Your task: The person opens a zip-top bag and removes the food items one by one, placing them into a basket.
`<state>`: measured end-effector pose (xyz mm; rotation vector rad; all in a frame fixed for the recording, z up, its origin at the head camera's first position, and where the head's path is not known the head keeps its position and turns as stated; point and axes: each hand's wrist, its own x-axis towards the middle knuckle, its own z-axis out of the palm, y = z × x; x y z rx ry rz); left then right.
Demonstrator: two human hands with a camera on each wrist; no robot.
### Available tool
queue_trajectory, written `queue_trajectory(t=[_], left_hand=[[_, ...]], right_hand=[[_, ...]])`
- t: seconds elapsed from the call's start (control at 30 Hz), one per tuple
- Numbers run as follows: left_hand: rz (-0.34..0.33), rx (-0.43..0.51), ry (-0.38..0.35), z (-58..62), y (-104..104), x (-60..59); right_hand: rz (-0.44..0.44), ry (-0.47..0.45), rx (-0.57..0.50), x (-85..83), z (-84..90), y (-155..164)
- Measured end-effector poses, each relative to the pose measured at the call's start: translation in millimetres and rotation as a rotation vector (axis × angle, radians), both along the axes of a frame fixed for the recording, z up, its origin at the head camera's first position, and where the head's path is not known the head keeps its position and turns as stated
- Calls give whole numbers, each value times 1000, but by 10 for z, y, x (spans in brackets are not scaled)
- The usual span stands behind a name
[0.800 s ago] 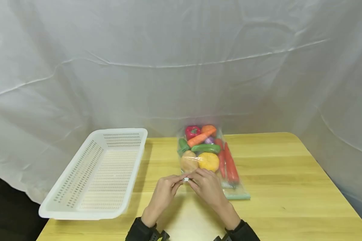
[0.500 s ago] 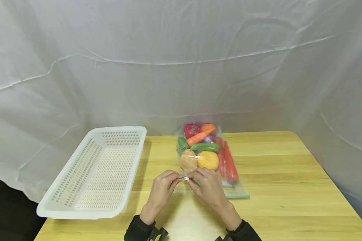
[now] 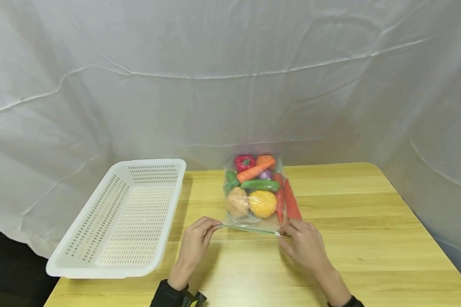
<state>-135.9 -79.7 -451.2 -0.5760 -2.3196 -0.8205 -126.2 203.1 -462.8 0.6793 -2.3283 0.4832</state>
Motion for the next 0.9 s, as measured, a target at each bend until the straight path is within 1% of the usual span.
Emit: queue_trajectory(t=[0.2,0.3,0.37,0.47,0.57,0.63,0.7,0.77,0.83,0.87,0.9], left_hand=[[43,16,-51,-21,-122,22],[61,7,-75,-36,-166,35],[65,-2,-83,-42,-182,40],[73,-19,-85,-41,-199,52],[84,-22,-96,-39,-213,62],[89,-31,-110,-41,-221,70],[99,-40,-133,-43,-227,81],[109,-60,-135,-44,-231,97],[125,-80,-106,-24,-223,122],[124,-80,-71,-6,-210,135],[107,-71,-27,21,-188,152]], right_hand=[[-129,-57,41,152,22,468],[-188,-115,58,220,60,573],[-206,-160,62,248,88,563],[-177,-197,69,243,106,429],[-103,-203,83,183,84,228],[-67,-213,110,144,49,108],[-40,-208,131,107,19,21],[-24,-187,130,81,5,-30],[-8,-147,99,56,25,-55],[3,-127,67,43,51,-64],[15,-104,33,31,82,-72]])
